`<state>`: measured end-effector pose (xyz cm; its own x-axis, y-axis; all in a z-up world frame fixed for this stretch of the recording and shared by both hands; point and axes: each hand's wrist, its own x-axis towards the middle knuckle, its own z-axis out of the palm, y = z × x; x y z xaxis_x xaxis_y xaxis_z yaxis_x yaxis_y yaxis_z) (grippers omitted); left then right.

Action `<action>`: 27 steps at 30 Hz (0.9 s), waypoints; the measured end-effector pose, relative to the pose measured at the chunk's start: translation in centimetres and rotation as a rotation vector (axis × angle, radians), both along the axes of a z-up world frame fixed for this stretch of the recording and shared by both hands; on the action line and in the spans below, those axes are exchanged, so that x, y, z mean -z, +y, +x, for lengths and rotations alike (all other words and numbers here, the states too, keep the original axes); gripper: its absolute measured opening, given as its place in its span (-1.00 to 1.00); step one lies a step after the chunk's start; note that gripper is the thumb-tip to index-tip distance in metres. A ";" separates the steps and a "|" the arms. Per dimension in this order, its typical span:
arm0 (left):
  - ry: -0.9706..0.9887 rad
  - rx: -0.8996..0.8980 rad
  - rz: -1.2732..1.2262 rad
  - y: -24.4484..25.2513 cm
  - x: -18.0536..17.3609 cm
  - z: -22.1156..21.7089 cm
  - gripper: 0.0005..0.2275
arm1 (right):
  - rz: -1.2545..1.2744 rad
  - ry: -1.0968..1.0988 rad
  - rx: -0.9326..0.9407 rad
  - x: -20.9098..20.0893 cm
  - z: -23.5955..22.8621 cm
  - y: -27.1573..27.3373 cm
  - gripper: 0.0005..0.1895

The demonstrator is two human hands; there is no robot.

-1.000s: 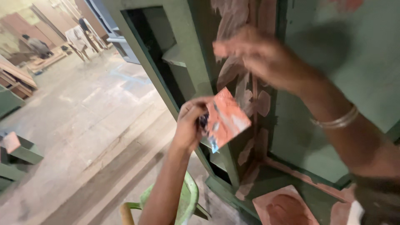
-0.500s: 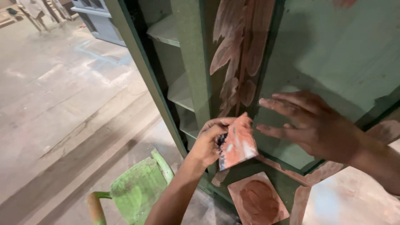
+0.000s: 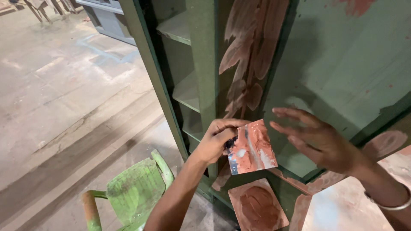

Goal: The person applies a reddish-brown paste to the edges and corners of a green wooden cabinet using a small putty knife. They repeatedly scoop the paste from a rectangular board and spread it onto the cabinet's frame and door edges.

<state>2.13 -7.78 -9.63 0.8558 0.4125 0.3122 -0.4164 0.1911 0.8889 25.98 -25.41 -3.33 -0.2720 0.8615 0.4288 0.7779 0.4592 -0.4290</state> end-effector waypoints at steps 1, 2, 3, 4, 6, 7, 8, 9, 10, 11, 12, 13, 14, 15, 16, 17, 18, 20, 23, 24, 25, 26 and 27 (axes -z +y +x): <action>0.046 -0.042 0.042 -0.1 -0.2 0.2 -0.64 | 0.164 -0.164 0.080 0.1 -0.2 0.1 -0.35; 0.093 -0.087 0.089 -0.1 -0.3 0.3 -0.64 | 0.051 -0.186 0.167 0.4 -0.4 0.4 -0.36; 0.141 -0.131 0.136 -0.1 -0.5 0.4 -0.64 | -0.062 -0.208 0.254 0.7 -0.5 0.7 -0.36; 0.133 -0.144 0.119 0.1 -0.6 0.6 -0.65 | -0.172 -0.230 0.340 0.9 -0.6 1.2 -0.35; 0.112 -0.174 0.087 0.6 -0.9 0.9 -0.69 | -0.132 -0.117 0.205 1.1 -0.5 2.0 -0.38; 0.087 -0.188 0.039 0.9 -1.0 1.1 -0.70 | -0.110 -0.063 0.136 1.1 -0.3 2.5 -0.39; 0.062 -0.204 -0.009 1.2 -1.0 1.3 -0.71 | -0.108 -0.041 0.104 0.9 0.0 2.8 -0.41; 0.036 -0.220 -0.057 1.6 -1.0 1.4 -0.72 | -0.107 -0.020 0.072 0.7 0.5 3.1 -0.42; 0.019 -0.262 -0.080 1.9 -1.0 1.6 -0.74 | -0.107 0.004 0.041 0.5 0.9 3.3 -0.43; 0.002 -0.304 -0.102 2.4 -1.0 1.8 -0.76 | -0.080 -0.033 0.025 0.2 1.4 3.7 -0.48; -0.014 -0.344 -0.122 2.9 -1.0 2.1 -0.78 | -0.052 -0.069 0.011 -0.1 2.1 4.1 -0.52; -0.050 -0.366 -0.158 3.4 -1.1 2.5 -0.76 | -0.024 -0.104 -0.002 -0.6 2.8 4.5 -0.56; -0.085 -0.385 -0.193 4.0 -1.3 3.1 -0.74 | -0.005 0.064 -0.097 -1.1 3.7 5.3 -0.58; -0.120 -0.403 -0.230 4.7 -1.6 3.6 -0.72 | 0.013 0.232 -0.193 -1.7 4.5 6.3 -0.61; -0.159 -0.425 -0.192 5.4 -1.9 4.4 -0.72 | 0.030 0.399 -0.291 -2.3 5.3 7.4 -0.62; -0.197 -0.446 -0.155 6.1 -2.2 5.4 -0.71 | 0.027 0.587 -0.298 -2.7 5.9 8.4 -0.62; -0.237 -0.466 -0.115 6.6 -2.5 6.3 -0.71 | 0.025 0.774 -0.305 -3.1 6.1 9.5 -0.61; -0.307 -0.512 0.012 7.0 -2.9 8.6 -0.69 | 0.007 1.019 -0.357 -4.4 6.5 12.0 -0.59; -0.281 -0.980 0.703 7.5 -2.9 10.2 -0.71 | -0.016 1.139 -0.425 -7.4 5.9 15.4 -0.59; -0.236 -1.189 1.017 7.5 -2.6 10.4 -0.72 | -0.011 1.145 -0.395 -8.1 5.4 16.3 -0.59; -0.235 -1.176 1.073 7.5 -2.4 10.3 -0.69 | -0.006 1.151 -0.364 -8.8 4.9 17.0 -0.59; -0.233 -1.162 1.126 7.6 -2.1 10.0 -0.66 | 0.003 1.120 -0.362 -9.3 4.3 17.5 -0.59; -0.231 -1.148 1.179 7.8 -2.0 9.6 -0.63 | 0.013 1.089 -0.359 -9.8 3.8 18.1 -0.59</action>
